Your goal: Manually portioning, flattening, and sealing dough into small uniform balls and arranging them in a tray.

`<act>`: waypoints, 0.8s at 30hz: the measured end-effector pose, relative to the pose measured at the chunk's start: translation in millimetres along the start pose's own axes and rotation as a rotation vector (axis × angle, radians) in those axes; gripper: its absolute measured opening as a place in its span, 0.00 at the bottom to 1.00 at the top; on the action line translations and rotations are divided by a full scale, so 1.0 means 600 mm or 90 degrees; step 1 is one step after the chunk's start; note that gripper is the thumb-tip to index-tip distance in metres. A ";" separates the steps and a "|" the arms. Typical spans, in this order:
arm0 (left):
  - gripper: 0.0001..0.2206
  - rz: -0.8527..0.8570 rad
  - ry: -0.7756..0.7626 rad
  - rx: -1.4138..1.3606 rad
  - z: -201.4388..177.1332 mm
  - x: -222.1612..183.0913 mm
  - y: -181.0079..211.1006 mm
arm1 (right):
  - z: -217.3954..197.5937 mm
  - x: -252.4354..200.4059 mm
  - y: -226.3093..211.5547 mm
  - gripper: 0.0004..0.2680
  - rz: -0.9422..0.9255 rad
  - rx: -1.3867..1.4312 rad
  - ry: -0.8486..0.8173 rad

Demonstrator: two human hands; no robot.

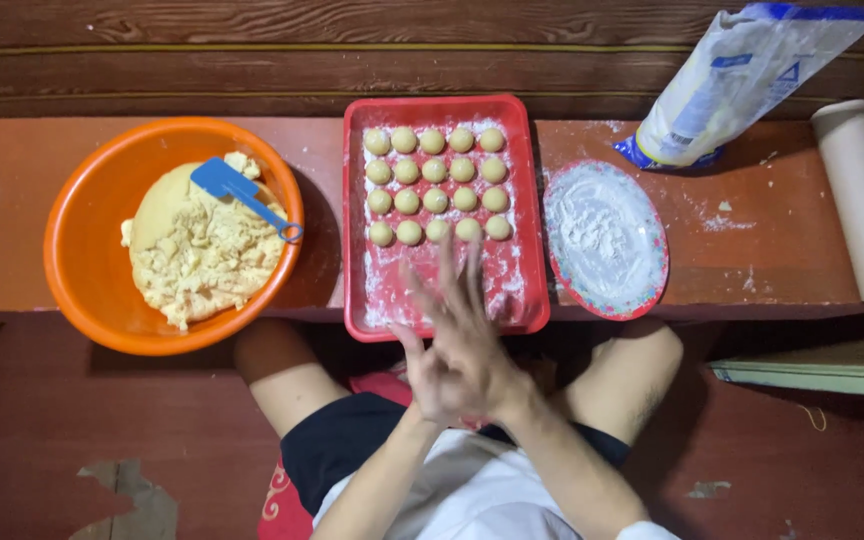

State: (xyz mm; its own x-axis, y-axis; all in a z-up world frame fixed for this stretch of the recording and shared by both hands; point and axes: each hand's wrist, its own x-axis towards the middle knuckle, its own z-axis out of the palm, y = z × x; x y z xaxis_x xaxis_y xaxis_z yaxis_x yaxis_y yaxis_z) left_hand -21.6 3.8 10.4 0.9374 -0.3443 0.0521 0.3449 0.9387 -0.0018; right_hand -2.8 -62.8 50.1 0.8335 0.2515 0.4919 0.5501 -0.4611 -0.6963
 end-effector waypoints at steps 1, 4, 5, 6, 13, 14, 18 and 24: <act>0.32 0.001 0.008 0.000 0.009 -0.003 0.012 | -0.007 -0.003 0.019 0.32 0.006 0.004 -0.002; 0.54 -0.127 0.069 0.024 0.033 0.013 0.041 | -0.012 -0.016 0.049 0.40 0.063 -0.023 -0.074; 0.52 -0.030 0.063 0.023 0.040 0.032 0.047 | 0.000 -0.023 0.040 0.43 0.016 -0.047 -0.095; 0.50 0.067 0.057 0.020 0.048 0.050 0.053 | 0.011 -0.030 0.032 0.46 -0.032 -0.071 -0.114; 0.36 -0.038 0.419 0.149 0.048 0.016 0.012 | -0.016 -0.004 0.056 0.38 0.037 -0.163 -0.083; 0.36 -0.031 0.341 0.083 0.071 0.030 0.028 | -0.012 -0.011 0.056 0.38 -0.017 -0.203 -0.090; 0.48 0.282 -0.266 0.381 -0.064 0.031 -0.008 | -0.011 -0.005 0.049 0.35 -0.039 -0.210 -0.076; 0.44 -0.145 -0.065 0.098 0.066 0.022 0.027 | -0.052 -0.001 0.023 0.36 0.064 -0.288 -0.105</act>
State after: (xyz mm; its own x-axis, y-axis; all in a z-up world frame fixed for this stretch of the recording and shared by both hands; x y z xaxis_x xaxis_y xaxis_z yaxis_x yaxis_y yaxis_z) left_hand -5.5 15.5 50.7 0.8242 -0.5503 0.1337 0.5274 0.8319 0.1728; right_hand 2.4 -96.0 56.8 0.8984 0.3016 0.3194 0.4197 -0.8038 -0.4217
